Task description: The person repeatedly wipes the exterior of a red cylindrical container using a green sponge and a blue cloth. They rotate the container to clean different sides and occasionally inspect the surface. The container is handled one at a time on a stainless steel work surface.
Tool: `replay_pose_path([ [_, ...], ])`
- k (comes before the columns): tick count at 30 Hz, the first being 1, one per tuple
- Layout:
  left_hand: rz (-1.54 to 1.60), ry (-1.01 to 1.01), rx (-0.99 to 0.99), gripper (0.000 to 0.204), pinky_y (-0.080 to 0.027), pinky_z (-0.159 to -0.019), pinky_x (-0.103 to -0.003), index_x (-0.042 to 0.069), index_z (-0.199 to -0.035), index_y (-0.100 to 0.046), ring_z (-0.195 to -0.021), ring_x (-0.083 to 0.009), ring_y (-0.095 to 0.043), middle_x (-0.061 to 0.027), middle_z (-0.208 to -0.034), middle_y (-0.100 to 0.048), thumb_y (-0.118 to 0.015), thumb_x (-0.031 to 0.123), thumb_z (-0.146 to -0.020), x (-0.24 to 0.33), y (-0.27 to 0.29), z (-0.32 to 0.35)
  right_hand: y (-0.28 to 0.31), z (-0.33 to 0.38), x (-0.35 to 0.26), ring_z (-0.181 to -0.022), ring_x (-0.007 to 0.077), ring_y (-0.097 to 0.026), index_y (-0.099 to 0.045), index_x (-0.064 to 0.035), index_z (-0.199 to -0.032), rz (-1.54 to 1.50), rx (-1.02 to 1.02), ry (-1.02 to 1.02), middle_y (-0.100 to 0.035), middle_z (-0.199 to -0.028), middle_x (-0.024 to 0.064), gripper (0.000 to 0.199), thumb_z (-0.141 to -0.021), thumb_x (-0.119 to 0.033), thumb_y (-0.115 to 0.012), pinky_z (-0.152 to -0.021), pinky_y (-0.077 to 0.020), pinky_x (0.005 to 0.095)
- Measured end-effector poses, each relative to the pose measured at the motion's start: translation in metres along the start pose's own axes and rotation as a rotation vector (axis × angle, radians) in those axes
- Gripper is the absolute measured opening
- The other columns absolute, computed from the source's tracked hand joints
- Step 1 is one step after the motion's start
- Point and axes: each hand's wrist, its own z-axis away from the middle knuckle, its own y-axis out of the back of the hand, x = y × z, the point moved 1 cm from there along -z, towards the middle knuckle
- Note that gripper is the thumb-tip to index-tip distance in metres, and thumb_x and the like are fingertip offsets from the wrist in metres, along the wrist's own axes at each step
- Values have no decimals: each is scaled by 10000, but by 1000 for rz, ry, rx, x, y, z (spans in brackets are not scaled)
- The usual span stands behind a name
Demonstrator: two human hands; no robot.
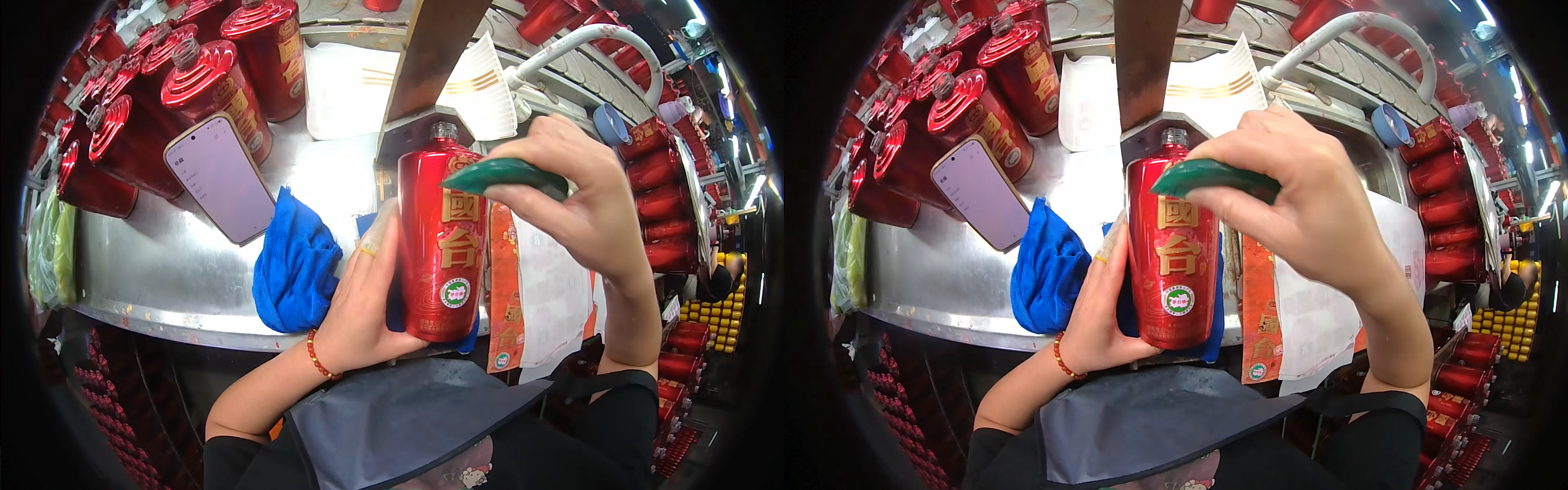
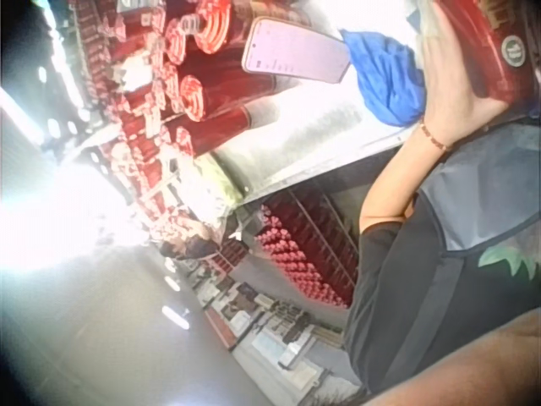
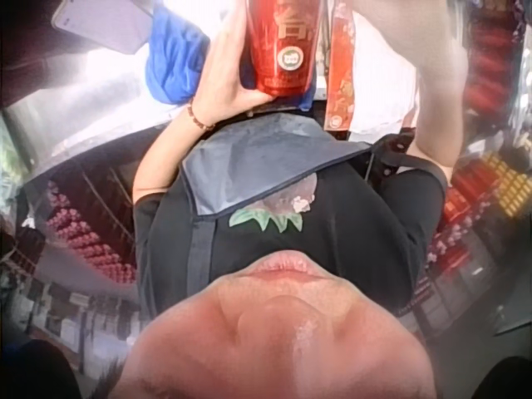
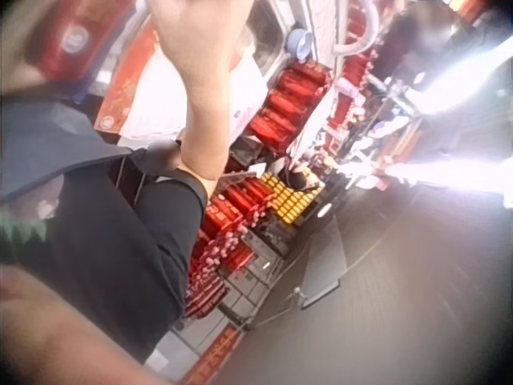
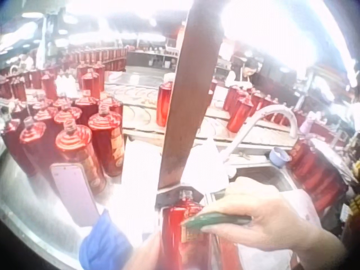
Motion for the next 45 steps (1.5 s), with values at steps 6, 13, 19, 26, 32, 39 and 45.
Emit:
replay_pose_path([
  [6, 0, 0, -4, 1274, -290, -1214, -502, -89, -1607, -121, -1508, -493, -291, -350, -1635, -228, -922, 361, -724, 1, -1, 1, -3, -7, 12, -769, 148, -546, -761, -21, -1039, -79, 19, -21, -607, -815, 44, 211, -832, -50, -792, -690, -419, 274],
  [13, 20, 4, -7, 1281, -289, -1216, -500, -86, -1609, -121, -1509, -487, -295, -348, -1636, -228, -924, 370, -721, -1, -1, 1, -2, -16, 17, -774, 154, -572, -760, -14, -1042, -80, 44, -30, -640, -848, 53, 211, -838, -58, -792, -689, -437, 285],
  [19, 13, 11, -5, 1279, -296, -1215, -493, -86, -1608, -131, -1506, -484, -303, -350, -1633, -231, -929, 363, -715, 1, -1, 1, -5, -11, 12, -792, 131, -591, -757, -7, -1075, -55, 20, 43, -636, -856, 49, 231, -850, -51, -781, -706, -468, 275],
  [26, -7, 5, -1, 1283, -298, -1216, -485, -88, -1607, -132, -1509, -478, -303, -347, -1634, -231, -935, 355, -709, 1, 0, 0, -3, -15, 16, -796, 126, -588, -750, -21, -1074, -61, -10, 37, -623, -859, 33, 212, -870, -74, -775, -695, -454, 267],
  [32, -7, 12, -19, 1292, -295, -1216, -484, -91, -1608, -124, -1502, -474, -315, -337, -1637, -236, -935, 359, -709, 2, 1, 1, -5, -21, 19, -796, 134, -610, -750, -36, -1062, -70, -45, 76, -670, -892, 47, 207, -870, -106, -787, -712, -477, 284],
  [39, -26, 4, -13, 1286, -294, -1214, -485, -95, -1605, -134, -1505, -472, -313, -330, -1637, -248, -933, 362, -707, 0, 0, 2, -7, -10, 6, -837, 125, -647, -740, 6, -1076, -136, 38, 3, -698, -909, 66, 229, -885, -111, -786, -741, -498, 258],
  [45, -45, -7, 4, 1281, -326, -1191, -480, -98, -1600, -155, -1474, -466, -367, -330, -1620, -284, -941, 361, -699, 0, -3, 3, -17, 28, 23, -826, 83, -665, -701, 26, -1114, -384, 263, -513, -710, -960, 37, 246, -908, -92, -764, -710, -534, 217],
])
